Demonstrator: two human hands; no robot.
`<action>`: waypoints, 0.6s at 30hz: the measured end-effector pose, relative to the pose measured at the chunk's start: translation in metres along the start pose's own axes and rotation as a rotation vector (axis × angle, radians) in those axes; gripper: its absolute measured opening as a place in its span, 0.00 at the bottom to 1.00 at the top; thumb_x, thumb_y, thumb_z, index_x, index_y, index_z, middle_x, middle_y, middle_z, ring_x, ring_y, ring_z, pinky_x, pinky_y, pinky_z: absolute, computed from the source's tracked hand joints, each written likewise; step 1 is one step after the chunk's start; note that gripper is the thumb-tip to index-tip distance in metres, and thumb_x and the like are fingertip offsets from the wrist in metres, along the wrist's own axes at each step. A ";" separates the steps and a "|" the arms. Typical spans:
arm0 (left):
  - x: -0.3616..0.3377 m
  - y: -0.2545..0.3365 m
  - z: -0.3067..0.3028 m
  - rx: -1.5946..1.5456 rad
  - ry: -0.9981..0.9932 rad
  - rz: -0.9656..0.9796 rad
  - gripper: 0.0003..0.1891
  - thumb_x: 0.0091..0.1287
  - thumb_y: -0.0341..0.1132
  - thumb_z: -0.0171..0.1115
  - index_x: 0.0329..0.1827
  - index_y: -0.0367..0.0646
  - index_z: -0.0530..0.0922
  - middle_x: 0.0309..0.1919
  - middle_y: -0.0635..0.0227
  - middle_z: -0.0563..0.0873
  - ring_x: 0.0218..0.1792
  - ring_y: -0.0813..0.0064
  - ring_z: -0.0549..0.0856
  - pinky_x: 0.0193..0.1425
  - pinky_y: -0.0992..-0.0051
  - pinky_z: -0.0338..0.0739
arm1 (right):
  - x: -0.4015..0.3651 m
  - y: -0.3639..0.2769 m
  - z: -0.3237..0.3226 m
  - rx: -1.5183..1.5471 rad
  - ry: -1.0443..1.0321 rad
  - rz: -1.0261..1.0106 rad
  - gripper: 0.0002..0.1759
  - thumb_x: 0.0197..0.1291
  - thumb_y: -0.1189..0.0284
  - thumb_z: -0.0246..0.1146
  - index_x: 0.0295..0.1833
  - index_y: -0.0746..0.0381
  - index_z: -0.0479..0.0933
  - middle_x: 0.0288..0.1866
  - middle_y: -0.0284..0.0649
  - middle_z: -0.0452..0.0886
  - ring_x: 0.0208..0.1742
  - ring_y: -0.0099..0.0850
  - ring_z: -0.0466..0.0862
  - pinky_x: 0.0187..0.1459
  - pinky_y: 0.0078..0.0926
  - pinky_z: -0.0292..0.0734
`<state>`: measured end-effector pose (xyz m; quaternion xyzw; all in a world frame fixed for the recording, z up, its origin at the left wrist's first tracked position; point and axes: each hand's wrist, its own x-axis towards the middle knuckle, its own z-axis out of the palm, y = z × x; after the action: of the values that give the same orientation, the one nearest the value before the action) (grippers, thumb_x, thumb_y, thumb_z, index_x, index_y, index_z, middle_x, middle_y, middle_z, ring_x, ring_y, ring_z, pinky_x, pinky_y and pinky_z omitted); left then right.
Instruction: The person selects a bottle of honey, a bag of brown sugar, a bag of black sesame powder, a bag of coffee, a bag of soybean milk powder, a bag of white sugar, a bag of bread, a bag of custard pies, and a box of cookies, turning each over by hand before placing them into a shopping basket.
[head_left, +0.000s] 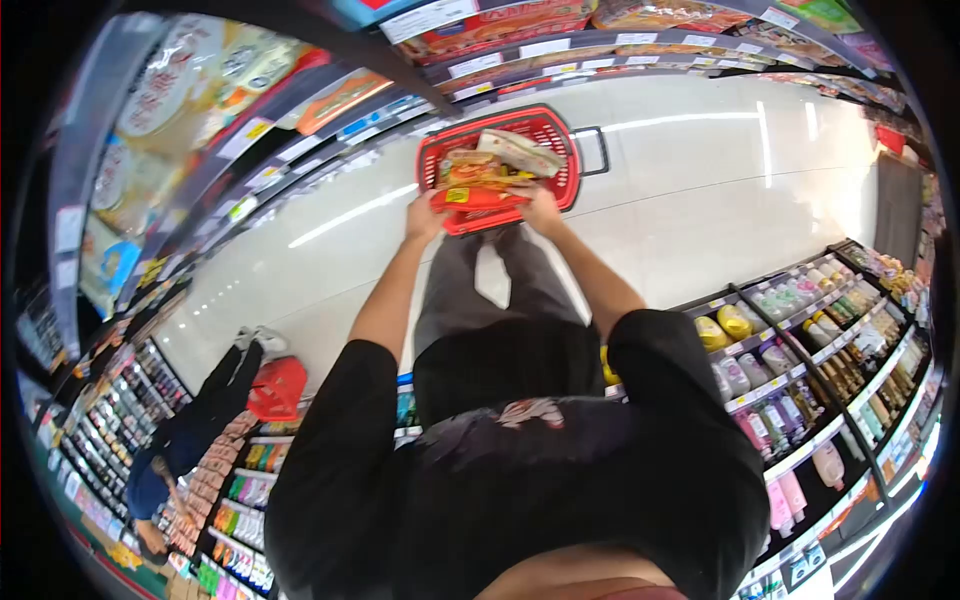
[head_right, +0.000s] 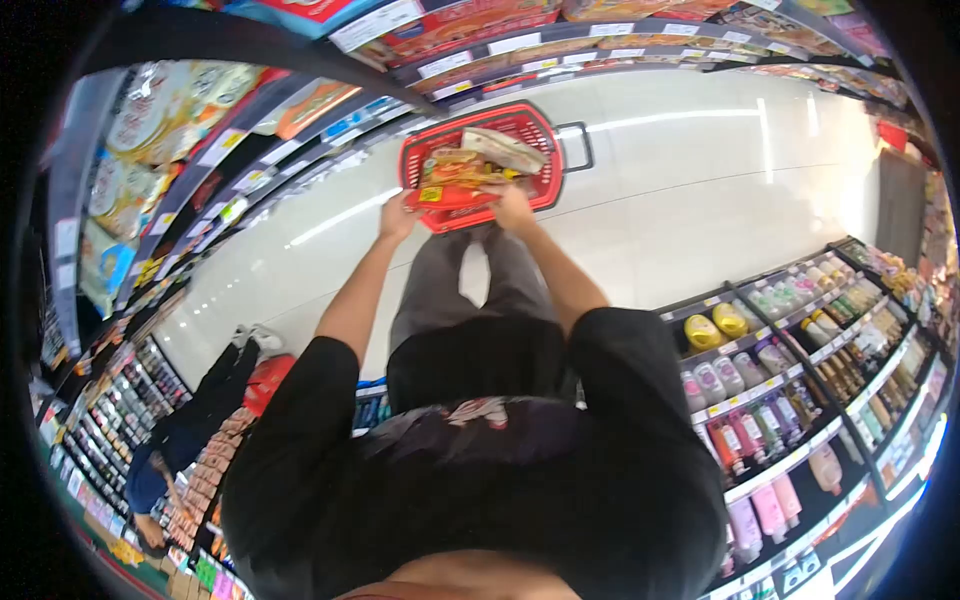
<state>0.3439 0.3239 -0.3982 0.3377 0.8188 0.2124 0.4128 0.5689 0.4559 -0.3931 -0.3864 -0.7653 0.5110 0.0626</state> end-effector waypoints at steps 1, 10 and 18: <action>0.007 0.005 0.002 0.073 0.023 0.024 0.22 0.49 0.31 0.68 0.50 0.48 0.77 0.38 0.56 0.84 0.39 0.60 0.84 0.45 0.67 0.78 | 0.006 0.009 0.005 0.026 -0.001 0.031 0.22 0.45 0.81 0.59 0.50 0.59 0.78 0.57 0.49 0.73 0.60 0.43 0.70 0.62 0.34 0.64; 0.043 -0.058 0.047 0.327 -0.109 -0.028 0.24 0.59 0.32 0.58 0.60 0.42 0.68 0.43 0.48 0.80 0.45 0.52 0.80 0.49 0.62 0.76 | 0.043 0.107 0.092 0.123 0.005 0.174 0.16 0.54 0.82 0.52 0.50 0.68 0.74 0.49 0.51 0.75 0.49 0.45 0.77 0.48 0.32 0.74; -0.009 -0.044 0.079 0.168 -0.023 -0.270 0.24 0.58 0.37 0.60 0.57 0.40 0.70 0.50 0.51 0.78 0.53 0.55 0.77 0.56 0.66 0.72 | -0.008 0.104 0.095 -0.080 0.025 0.170 0.17 0.54 0.71 0.58 0.49 0.65 0.74 0.50 0.53 0.75 0.53 0.49 0.74 0.52 0.38 0.70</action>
<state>0.3958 0.2932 -0.4662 0.2602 0.8669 0.0818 0.4173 0.5828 0.4001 -0.5218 -0.4585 -0.7487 0.4786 0.0130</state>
